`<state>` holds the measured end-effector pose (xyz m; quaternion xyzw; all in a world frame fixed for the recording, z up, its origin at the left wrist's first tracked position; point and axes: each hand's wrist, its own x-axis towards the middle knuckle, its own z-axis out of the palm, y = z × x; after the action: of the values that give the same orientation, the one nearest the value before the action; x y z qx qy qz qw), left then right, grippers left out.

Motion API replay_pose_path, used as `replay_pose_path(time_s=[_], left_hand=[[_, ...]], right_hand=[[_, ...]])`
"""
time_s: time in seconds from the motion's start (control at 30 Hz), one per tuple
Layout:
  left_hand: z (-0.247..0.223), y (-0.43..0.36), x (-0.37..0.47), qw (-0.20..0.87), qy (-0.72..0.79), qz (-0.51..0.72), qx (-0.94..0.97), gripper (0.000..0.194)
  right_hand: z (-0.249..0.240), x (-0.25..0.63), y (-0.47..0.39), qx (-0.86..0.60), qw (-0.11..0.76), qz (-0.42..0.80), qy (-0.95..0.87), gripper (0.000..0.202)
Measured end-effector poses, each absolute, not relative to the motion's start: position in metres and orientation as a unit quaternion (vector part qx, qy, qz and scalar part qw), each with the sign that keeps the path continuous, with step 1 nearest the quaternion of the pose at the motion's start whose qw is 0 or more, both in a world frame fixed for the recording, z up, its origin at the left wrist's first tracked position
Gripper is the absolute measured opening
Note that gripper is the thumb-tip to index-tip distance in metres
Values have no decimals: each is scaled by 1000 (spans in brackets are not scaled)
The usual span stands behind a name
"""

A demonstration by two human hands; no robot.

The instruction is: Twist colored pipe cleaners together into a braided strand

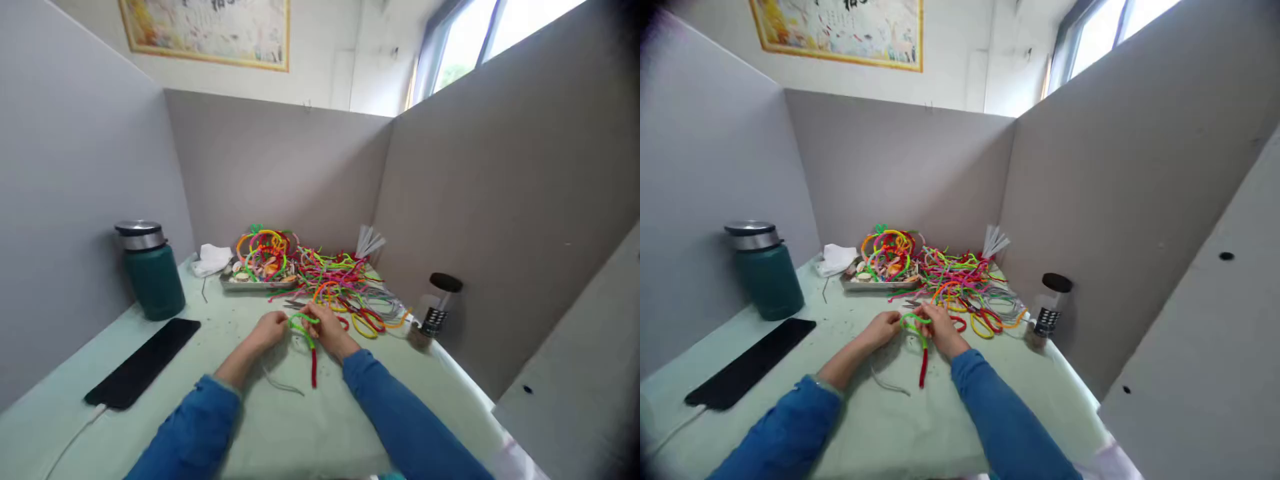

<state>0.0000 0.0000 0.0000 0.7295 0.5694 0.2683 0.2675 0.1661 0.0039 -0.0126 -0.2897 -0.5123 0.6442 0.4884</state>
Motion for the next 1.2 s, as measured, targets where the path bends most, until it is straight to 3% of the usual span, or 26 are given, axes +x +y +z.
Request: replay_pose_path(time_s=[0.23,0.47,0.67,0.9,1.2], left_hand=[[-3,0,0,335,572,298,686,20],[5,-8,2,383,585,284,656,20],[6,-6,3,391,599,282,639,24],[6,-7,3,394,597,293,634,21],[12,-8,5,419,601,295,613,10]], right_hand=[[-18,165,8,-326,497,586,-551,23],[-20,167,14,-323,375,520,-696,31],[-18,161,23,-314,331,442,-772,37],[-25,155,12,-367,374,281,-804,18],[-25,157,11,-350,390,291,-801,20]])
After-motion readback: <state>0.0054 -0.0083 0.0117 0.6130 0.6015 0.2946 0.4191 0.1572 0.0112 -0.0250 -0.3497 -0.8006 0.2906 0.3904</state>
